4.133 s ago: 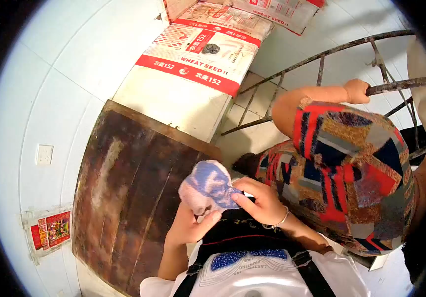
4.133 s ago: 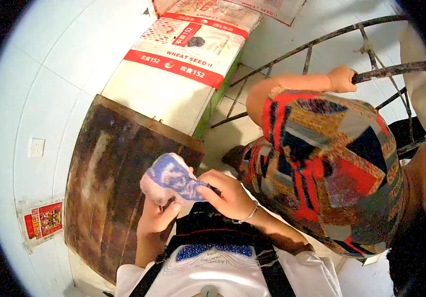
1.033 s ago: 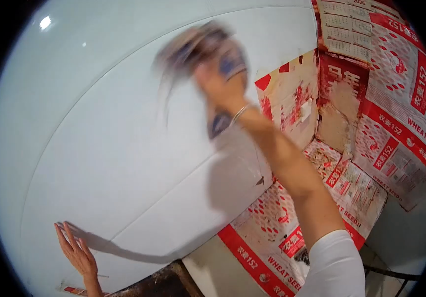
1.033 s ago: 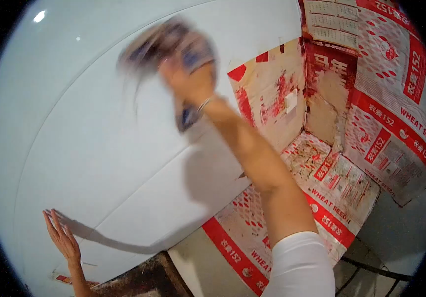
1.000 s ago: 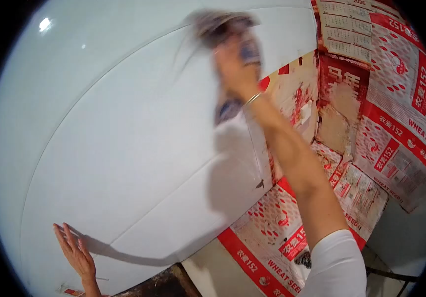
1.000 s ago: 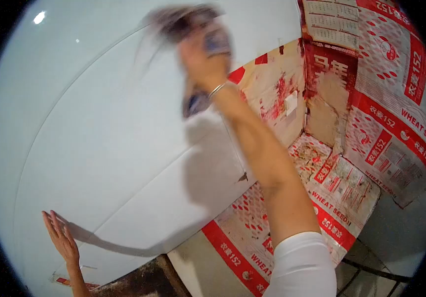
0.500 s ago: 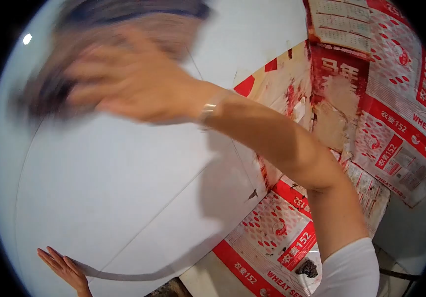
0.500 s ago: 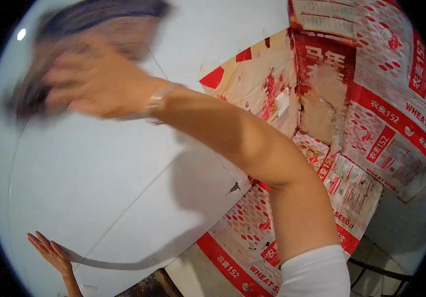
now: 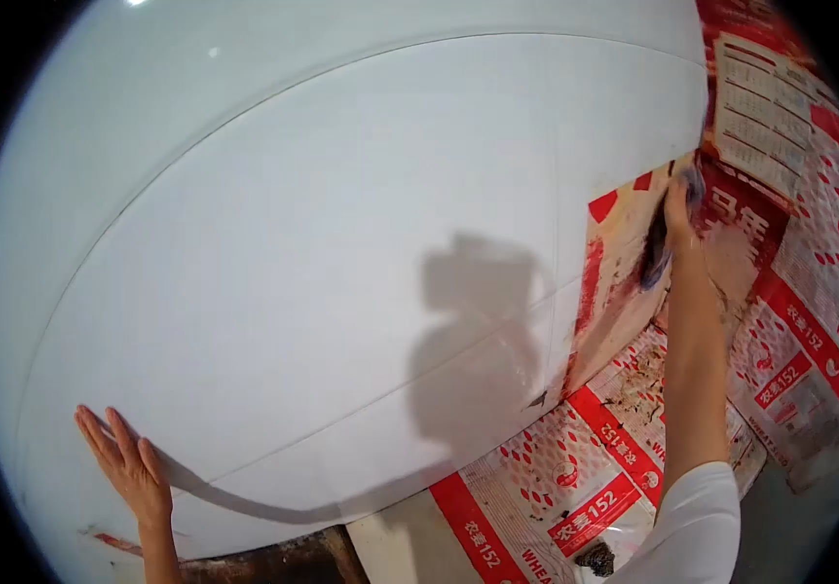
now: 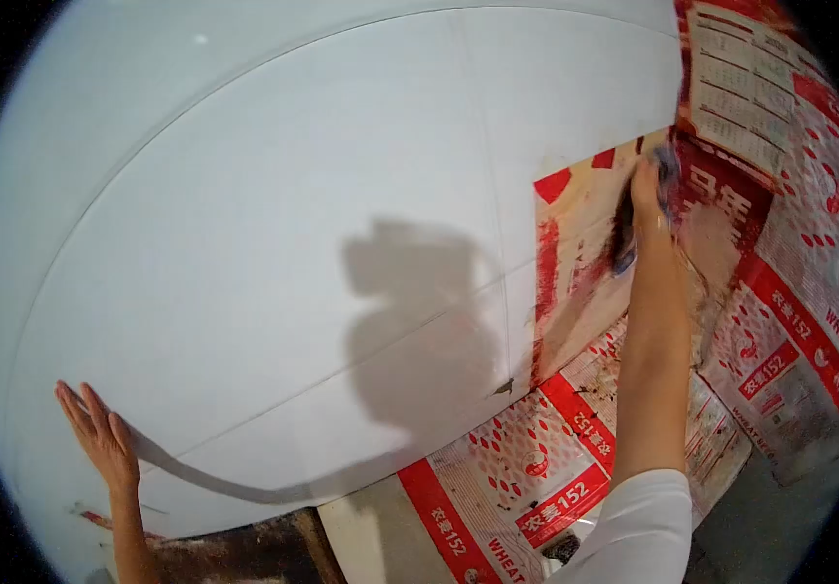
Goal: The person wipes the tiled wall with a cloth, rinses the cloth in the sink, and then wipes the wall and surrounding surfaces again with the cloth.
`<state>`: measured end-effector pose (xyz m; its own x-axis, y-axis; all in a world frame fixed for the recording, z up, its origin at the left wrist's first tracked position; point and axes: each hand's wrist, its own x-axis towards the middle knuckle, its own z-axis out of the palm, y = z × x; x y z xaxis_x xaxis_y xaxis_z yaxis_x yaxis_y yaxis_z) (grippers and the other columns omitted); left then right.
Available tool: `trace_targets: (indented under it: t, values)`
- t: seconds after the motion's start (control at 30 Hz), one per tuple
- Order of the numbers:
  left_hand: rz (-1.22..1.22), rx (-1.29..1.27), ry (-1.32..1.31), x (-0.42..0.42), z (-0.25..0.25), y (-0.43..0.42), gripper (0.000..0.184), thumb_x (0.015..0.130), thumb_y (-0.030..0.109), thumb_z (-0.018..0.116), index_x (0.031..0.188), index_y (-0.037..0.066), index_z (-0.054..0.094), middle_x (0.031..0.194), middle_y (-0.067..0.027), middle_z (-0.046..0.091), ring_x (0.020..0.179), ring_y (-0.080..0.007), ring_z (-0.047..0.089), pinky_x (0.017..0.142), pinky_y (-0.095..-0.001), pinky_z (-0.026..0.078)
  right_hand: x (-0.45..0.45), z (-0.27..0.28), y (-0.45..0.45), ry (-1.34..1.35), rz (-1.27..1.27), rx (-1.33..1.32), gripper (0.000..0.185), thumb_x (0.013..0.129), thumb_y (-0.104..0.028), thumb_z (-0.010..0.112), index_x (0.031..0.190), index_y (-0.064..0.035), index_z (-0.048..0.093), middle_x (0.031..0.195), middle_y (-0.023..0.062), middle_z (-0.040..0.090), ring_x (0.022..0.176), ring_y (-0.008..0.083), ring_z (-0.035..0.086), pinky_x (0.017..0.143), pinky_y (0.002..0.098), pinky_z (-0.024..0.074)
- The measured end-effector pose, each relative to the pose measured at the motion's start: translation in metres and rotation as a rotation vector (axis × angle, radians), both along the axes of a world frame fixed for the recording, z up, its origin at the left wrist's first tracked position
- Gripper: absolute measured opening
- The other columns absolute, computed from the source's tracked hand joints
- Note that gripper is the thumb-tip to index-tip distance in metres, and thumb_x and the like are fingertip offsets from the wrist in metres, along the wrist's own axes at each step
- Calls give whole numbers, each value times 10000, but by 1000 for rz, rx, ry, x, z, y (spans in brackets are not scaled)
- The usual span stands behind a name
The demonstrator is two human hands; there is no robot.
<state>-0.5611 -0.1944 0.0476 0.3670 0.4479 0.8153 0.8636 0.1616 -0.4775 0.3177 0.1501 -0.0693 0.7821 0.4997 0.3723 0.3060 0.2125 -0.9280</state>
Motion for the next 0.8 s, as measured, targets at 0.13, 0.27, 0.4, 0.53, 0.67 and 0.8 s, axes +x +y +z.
trace_targets:
  t: [0.13, 0.27, 0.4, 0.53, 0.67, 0.8]
  values:
    - [-25, -4, -20, 1, 0, -2, 482, 991, 258, 369, 1448, 112, 328, 1531, -194, 140, 1407, -397, 148, 1126, -488, 185, -63, -18, -50, 194, 199, 1, 595, 967, -419, 328, 1414, -27, 317, 1462, 186, 298, 1326, 310, 321, 1092, 385, 236]
    - [-24, -28, -7, 7, 5, 0, 479, 988, 266, 378, 1443, 121, 344, 1521, -198, 166, 1400, -406, 157, 1121, -494, 202, -148, 44, -83, 7, 114, 170, 618, 970, -490, 318, 1367, -18, 365, 1415, 137, 355, 1272, 277, 350, 1082, 361, 243]
    - [-82, 30, 65, 10, 6, 5, 478, 1001, 303, 351, 1451, 143, 329, 1522, -181, 168, 1397, -398, 163, 1126, -485, 200, -265, 67, -128, -686, -61, 208, 531, 984, -392, 365, 1253, 55, 467, 1304, 226, 452, 1182, 370, 417, 1062, 404, 282]
    - [-102, 58, 101, 11, 4, 7, 473, 1009, 337, 333, 1450, 167, 335, 1522, -173, 169, 1390, -397, 182, 1128, -473, 211, -360, -23, -173, -1309, 96, 425, 343, 902, -303, 506, 1078, -12, 553, 1255, 225, 470, 1228, 421, 389, 1062, 565, 221]
    - [-125, 67, 98, 6, 5, 8, 471, 1005, 360, 346, 1444, 191, 351, 1516, -181, 179, 1387, -403, 186, 1125, -475, 218, -370, -186, -222, -1751, 595, -17, 378, 849, -341, 541, 1100, -62, 590, 1334, 213, 444, 1308, 374, 347, 1088, 566, 206]
    - [-118, 66, 98, 2, 3, 6, 463, 1001, 349, 366, 1438, 196, 363, 1497, -204, 216, 1382, -407, 194, 1121, -481, 222, -321, -252, -230, -1354, 688, -691, 535, 829, -360, 544, 1238, -18, 504, 1167, 272, 556, 1043, 444, 545, 861, 489, 466]
